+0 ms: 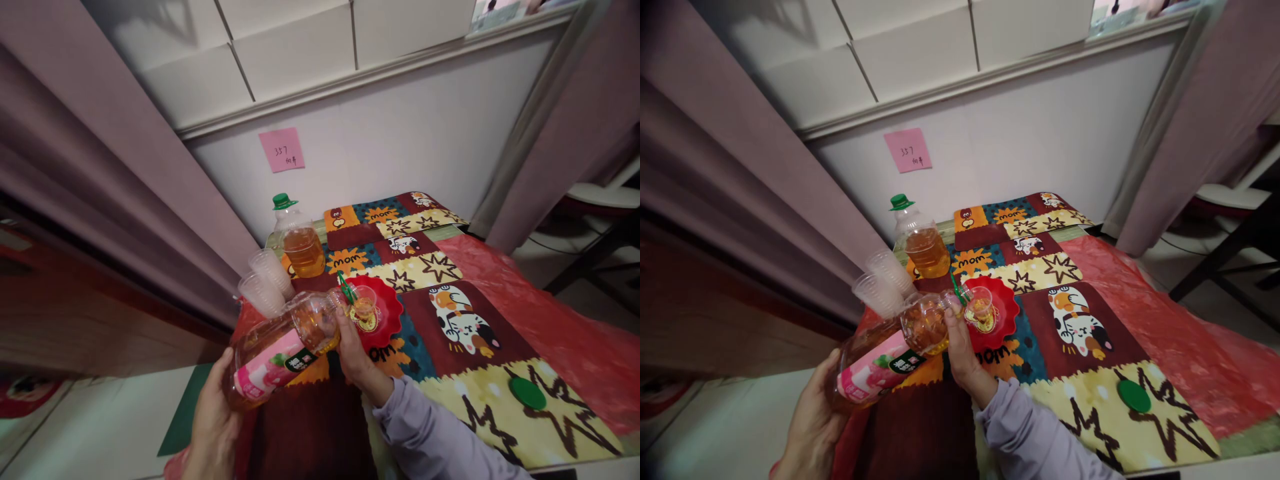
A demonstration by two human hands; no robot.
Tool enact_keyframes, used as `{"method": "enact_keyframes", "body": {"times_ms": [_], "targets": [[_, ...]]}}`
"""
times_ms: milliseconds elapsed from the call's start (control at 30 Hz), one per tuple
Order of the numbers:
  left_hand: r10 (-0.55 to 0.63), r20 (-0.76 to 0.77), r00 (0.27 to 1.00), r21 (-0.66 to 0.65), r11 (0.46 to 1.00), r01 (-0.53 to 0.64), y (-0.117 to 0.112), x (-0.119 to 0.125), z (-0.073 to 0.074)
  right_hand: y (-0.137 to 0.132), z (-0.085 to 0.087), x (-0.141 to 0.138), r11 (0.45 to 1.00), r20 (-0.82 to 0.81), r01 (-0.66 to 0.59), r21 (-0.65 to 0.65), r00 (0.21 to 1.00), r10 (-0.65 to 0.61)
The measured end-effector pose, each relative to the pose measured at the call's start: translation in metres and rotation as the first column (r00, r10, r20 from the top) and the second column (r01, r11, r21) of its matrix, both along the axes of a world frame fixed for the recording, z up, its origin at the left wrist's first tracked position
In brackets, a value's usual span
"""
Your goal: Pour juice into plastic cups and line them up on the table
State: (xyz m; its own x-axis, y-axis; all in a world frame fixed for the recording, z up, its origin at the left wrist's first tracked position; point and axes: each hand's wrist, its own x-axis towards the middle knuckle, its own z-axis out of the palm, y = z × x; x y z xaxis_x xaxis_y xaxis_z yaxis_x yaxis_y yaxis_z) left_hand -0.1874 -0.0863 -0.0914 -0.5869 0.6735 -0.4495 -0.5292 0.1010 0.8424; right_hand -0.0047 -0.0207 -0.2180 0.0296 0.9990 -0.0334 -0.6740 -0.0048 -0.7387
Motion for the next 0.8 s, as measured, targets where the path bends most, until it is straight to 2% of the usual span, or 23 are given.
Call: {"method": "enact_keyframes", "body": {"times_ms": [133,300,467,667,800], "targets": [[-0.012,-0.011,1.000,-0.006,1.000,0.012,-0.002,0.001,0.002,0.000,0.001,0.001,1.000,0.027,-0.011,-0.006,1.000,0.011],[-0.013,0.054,0.998,0.015,1.000,0.012,-0.001,0.005,-0.004,0.001,0.010,0.009,0.999,0.139,0.048,0.010,0.989,-0.049],[0.013,0.075,0.997,0.057,0.998,-0.018,0.001,0.006,-0.023,0.003,0.031,0.023,0.993,0.233,0.033,0.114,0.971,-0.059],[-0.048,0.087,0.995,0.132,0.991,0.036,-0.003,0.013,-0.046,-0.001,0.043,0.036,0.991,0.339,0.017,0.129,0.939,-0.060],[-0.008,0.077,0.997,0.153,0.988,-0.004,-0.005,0.010,-0.062,-0.010,0.053,0.036,0.990,0.383,0.002,0.140,0.922,-0.056]]}}
